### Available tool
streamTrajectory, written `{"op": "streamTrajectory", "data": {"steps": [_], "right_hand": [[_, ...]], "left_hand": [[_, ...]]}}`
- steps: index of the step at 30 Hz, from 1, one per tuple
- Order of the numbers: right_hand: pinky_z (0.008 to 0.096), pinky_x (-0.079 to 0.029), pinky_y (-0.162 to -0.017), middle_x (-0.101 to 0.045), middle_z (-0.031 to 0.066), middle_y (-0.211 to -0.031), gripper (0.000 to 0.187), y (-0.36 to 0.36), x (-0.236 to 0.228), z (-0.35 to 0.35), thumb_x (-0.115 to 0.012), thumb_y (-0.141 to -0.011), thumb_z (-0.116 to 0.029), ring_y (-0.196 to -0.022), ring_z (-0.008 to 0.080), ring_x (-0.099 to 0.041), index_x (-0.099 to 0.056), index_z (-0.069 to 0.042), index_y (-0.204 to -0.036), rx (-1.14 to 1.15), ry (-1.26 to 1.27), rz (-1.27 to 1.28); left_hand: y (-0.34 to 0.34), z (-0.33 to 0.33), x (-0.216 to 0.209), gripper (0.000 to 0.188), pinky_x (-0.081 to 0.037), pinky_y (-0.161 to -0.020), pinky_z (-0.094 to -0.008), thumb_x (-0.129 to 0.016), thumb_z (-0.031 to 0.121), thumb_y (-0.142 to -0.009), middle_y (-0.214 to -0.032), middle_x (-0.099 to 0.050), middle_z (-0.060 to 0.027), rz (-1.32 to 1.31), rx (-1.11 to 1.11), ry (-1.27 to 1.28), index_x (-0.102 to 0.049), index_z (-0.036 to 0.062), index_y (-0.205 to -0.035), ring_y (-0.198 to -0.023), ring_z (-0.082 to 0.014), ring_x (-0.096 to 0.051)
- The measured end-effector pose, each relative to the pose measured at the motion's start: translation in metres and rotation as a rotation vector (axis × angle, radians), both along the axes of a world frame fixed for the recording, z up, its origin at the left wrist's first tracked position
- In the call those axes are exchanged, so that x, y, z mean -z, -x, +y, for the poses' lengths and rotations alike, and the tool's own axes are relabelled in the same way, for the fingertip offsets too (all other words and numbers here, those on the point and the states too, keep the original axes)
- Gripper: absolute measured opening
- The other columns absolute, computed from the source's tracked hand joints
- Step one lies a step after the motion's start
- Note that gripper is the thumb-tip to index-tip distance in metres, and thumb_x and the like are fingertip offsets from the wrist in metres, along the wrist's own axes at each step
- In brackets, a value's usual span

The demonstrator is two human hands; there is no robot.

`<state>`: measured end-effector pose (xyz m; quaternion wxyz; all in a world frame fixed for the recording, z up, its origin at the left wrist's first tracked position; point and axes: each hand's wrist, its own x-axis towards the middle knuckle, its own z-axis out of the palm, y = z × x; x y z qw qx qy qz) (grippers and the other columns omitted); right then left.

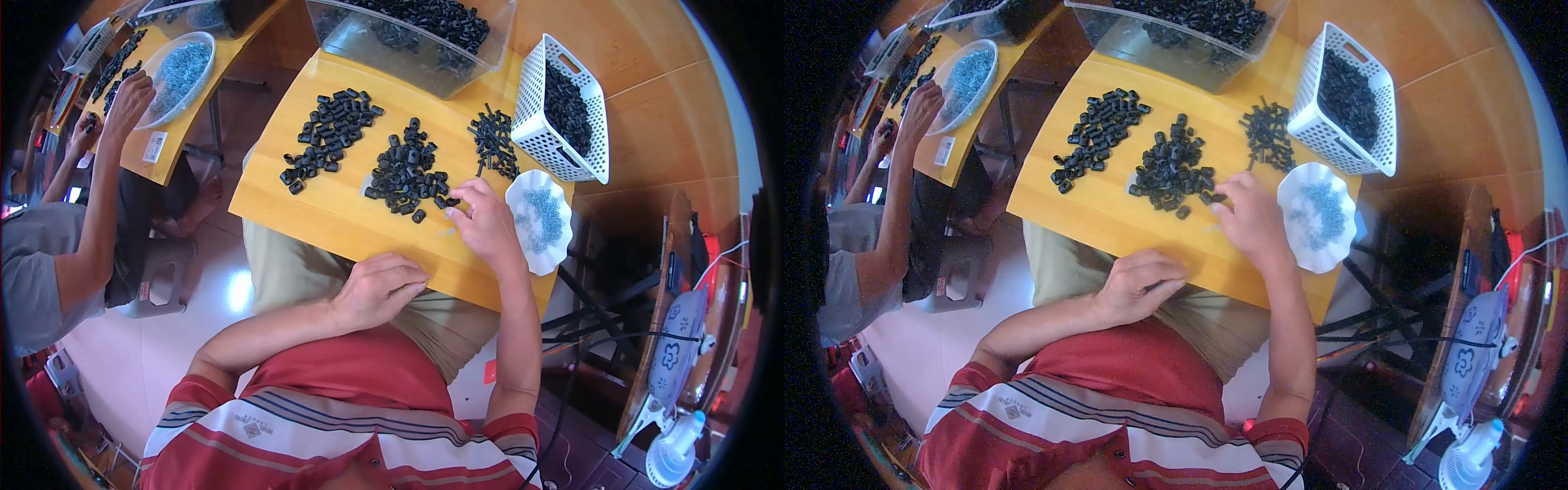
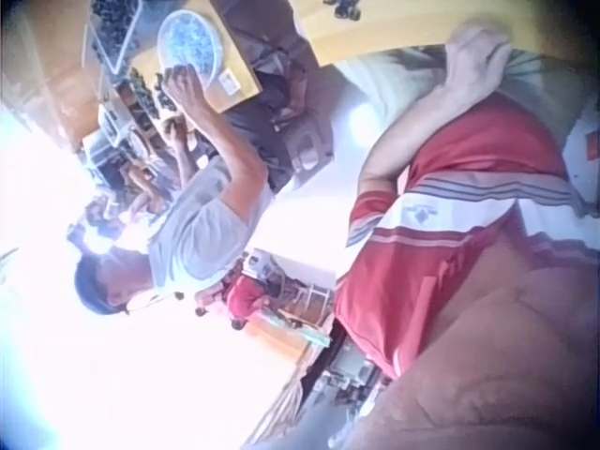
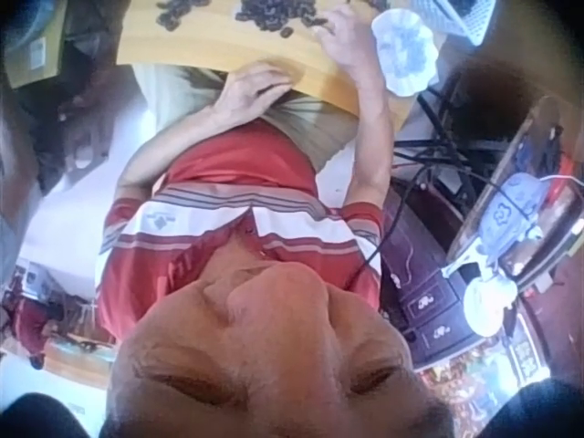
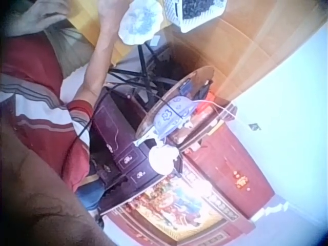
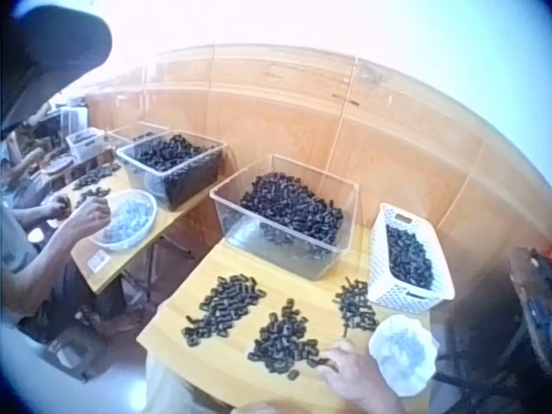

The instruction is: The person assembles small black plastic parts by hand, inserting tiny blue beads into them at a workbench.

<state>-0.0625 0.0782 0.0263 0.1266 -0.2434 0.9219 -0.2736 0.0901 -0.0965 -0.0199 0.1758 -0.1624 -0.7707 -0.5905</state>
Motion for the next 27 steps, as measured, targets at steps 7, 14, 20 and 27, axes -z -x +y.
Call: {"op": "streamTrajectory", "data": {"steps": [7,14,20,27], "right_hand": [[0.0402,-0.051,-0.073,-0.065,0.0130,-0.098,0.023,-0.010,-0.001,-0.003,-0.069,-0.084,-0.016,-0.082,0.0310,-0.066,-0.070,-0.006,-0.105,0.007,0.009,0.007],[0.0425,-0.051,-0.073,-0.065,0.0115,-0.097,0.023,-0.017,0.005,-0.004,-0.068,-0.085,-0.017,-0.084,0.0336,-0.065,-0.071,-0.011,-0.106,-0.046,0.014,0.094],[0.0433,-0.051,-0.073,-0.065,0.0104,-0.098,0.025,-0.025,-0.004,-0.008,-0.069,-0.086,-0.020,-0.087,0.0340,-0.065,-0.069,-0.013,-0.110,-0.094,-0.034,0.058],[0.0376,-0.051,-0.065,-0.065,0.0090,-0.093,0.031,-0.036,-0.003,-0.022,-0.075,-0.083,-0.025,-0.072,0.0249,-0.066,-0.070,-0.007,-0.107,-0.126,-0.008,0.202]], "left_hand": [[-0.006,0.000,-0.005,0.009,-0.055,-0.072,-0.0325,-0.074,0.000,-0.084,-0.090,-0.070,-0.0124,-0.181,0.019,-0.122,-0.070,-0.0009,-0.092,-0.081,-0.0256,-0.069],[-0.019,-0.004,-0.003,0.010,-0.053,-0.074,-0.0285,-0.071,0.006,-0.091,-0.091,-0.072,-0.0069,-0.564,0.309,-0.313,-0.072,-0.0004,-0.098,-0.085,-0.0131,-0.067],[-0.022,-0.014,0.023,0.016,-0.054,-0.077,-0.0259,-0.067,0.013,-0.095,-0.094,-0.071,-0.0053,-1.042,0.530,-0.435,-0.072,0.0013,-0.104,-0.084,-0.0119,-0.066],[-0.019,-0.017,0.048,0.026,-0.057,-0.084,-0.0311,-0.059,0.018,-0.100,-0.105,-0.068,-0.0097,-1.358,0.414,-0.956,-0.061,0.0008,-0.120,-0.091,-0.0149,-0.064]]}}
